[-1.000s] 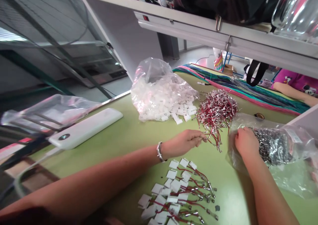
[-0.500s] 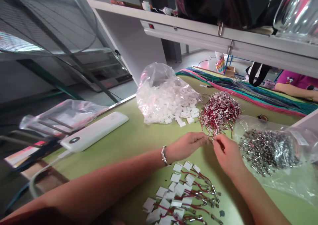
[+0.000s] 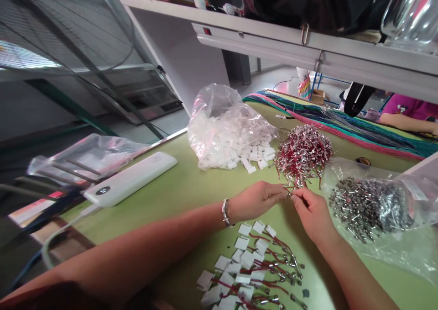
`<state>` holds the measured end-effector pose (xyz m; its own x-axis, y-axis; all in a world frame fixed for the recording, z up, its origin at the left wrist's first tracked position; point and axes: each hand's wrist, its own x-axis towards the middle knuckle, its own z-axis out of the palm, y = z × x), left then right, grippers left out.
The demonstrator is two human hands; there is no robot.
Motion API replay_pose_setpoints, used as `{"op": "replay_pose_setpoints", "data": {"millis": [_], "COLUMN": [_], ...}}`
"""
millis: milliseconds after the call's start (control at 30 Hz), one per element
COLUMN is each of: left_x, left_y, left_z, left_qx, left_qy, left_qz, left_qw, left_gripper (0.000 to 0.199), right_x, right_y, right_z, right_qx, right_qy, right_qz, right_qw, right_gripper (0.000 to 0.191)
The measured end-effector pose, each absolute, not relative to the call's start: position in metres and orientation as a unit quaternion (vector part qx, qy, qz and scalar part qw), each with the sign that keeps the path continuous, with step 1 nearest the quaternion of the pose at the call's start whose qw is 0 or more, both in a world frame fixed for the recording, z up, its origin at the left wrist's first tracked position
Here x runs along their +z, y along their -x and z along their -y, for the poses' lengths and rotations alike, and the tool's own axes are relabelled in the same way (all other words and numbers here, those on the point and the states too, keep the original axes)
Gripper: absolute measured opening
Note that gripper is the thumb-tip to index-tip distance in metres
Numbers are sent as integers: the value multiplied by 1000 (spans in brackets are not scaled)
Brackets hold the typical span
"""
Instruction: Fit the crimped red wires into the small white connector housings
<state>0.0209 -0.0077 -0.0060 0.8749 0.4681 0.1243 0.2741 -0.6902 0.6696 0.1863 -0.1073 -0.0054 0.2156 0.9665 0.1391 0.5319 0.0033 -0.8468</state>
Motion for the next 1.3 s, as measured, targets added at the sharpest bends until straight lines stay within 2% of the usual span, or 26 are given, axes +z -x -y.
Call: {"op": "replay_pose_setpoints", "data": {"millis": [167,267,367,533,733,933,1067,1167,1300], "left_x": [-13,-17,-16,-10,-9,-7,-6,-6,-10], "left_y": [-17,-18,-19,-19,-20,-20,-19,-16,-14], "left_z": [7,9,8,1,1,2,2,2,6], "left_qx": [101,68,100,156,155,150,141,139,126], "left_qy": [-977,-992,-980,-917,-889,-885,-900,-922,-965], "left_qz": [-135,-75,-112,-164,-169,-167,-156,-159,-134], "left_qw": [129,70,131,328,396,409,381,324,188], "left_gripper": [20,15,20,29,29,29,31,32,22], "right_x": [0,-2,-4,-4,-10,-16,-11,-6,-7], "right_y": [-191,-190,-193,-196,-184,-184,-185,-186,-187], "right_z": [112,116,116,111,110,111,111,111,114], "right_qx": [353,364,342,334,322,331,321,306,311], "right_qy": [652,668,677,676,649,637,636,641,654], "right_qz": [590,587,582,516,551,526,553,586,601], "right_qw": [321,277,293,406,414,456,431,391,337], "right_gripper": [26,32,33,34,32,31,30,30,31]}}
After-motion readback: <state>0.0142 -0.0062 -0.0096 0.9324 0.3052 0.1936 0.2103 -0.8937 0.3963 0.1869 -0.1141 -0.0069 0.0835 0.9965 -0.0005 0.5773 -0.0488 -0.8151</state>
